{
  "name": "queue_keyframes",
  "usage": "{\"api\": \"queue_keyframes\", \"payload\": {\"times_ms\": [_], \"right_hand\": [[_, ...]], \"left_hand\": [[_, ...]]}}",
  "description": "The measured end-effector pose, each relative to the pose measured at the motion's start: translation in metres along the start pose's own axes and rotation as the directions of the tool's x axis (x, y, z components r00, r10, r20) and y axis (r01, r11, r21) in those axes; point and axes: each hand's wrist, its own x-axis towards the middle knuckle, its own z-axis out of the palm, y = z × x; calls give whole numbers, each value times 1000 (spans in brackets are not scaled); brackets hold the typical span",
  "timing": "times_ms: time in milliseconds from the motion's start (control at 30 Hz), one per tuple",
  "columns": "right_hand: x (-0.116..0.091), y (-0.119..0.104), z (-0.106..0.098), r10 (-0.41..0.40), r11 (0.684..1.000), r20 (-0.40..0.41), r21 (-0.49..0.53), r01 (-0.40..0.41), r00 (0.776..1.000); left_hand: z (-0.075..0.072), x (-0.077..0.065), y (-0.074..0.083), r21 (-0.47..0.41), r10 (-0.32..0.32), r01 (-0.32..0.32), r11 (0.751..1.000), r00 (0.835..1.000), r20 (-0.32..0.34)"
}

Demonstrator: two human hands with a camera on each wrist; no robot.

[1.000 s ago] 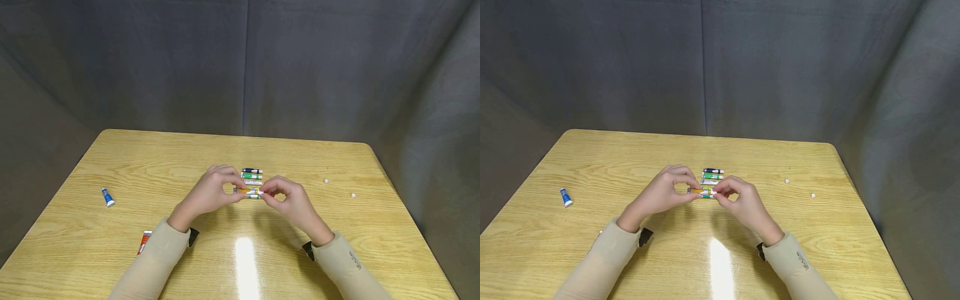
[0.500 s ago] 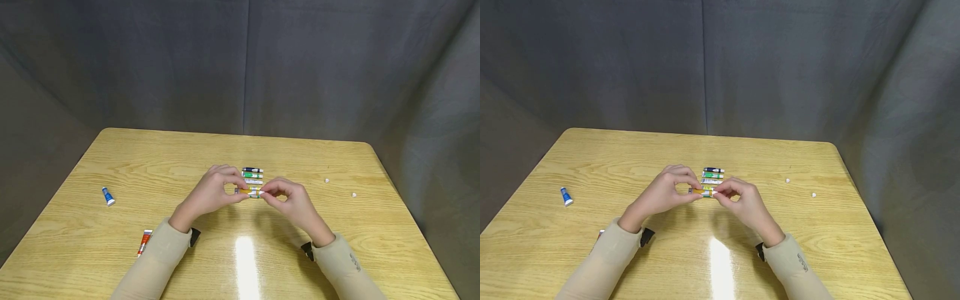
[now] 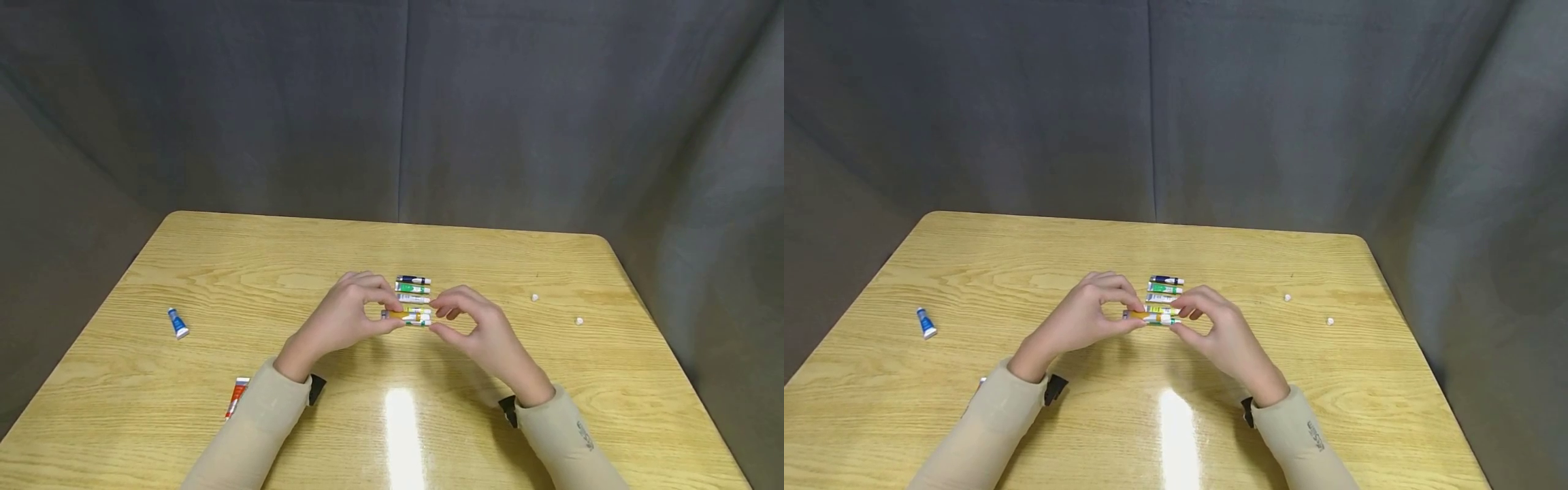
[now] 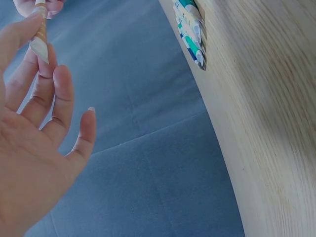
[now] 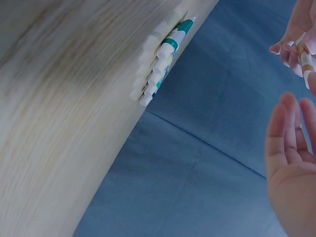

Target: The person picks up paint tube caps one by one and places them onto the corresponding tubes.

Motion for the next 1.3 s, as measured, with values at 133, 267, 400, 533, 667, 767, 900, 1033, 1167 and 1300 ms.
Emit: {"api": "queue_keyframes", "payload": {"times_ms": [133, 267, 400, 533, 667, 767, 900, 1033, 1167, 1300], "right_hand": [[0, 0, 0, -56, 998, -16, -5, 56, 998], [1, 0, 3, -74, 997, -9, -5, 74, 997], [0, 2, 5, -85, 996, -9, -8, 84, 996], [0, 4, 5, -88, 996, -1, -12, 88, 996], [1, 2, 5, -58, 998, 29, -12, 58, 998], [0, 2, 6, -36, 999, 51, -15, 37, 998], [-1, 4, 5, -17, 999, 50, -34, 19, 999], [-1, 3, 3, -8, 999, 45, -45, 10, 999], [0, 2, 2, -39, 998, 46, -44, 41, 998], [0, 2, 3, -86, 995, 32, -43, 87, 996]], "left_hand": [[0, -1, -1, 0, 6, -6, 1000, 1000, -9], [1, -2, -1, -9, 13, -13, 1000, 1000, -11], [3, -2, -1, -13, 21, -21, 1000, 1000, -2], [5, -1, -1, 7, 23, -23, 1000, 1000, 4], [5, -1, 1, 26, 10, -10, 1000, 1000, 11], [5, -1, 1, 43, 3, -4, 999, 1000, 21], [5, 0, 0, 54, 2, -4, 999, 999, 34], [6, 0, -1, 41, 1, -3, 999, 999, 39], [5, 1, -1, 23, -3, 2, 1000, 999, 40], [4, 1, 1, 1, 4, -4, 1000, 999, 39]]}}
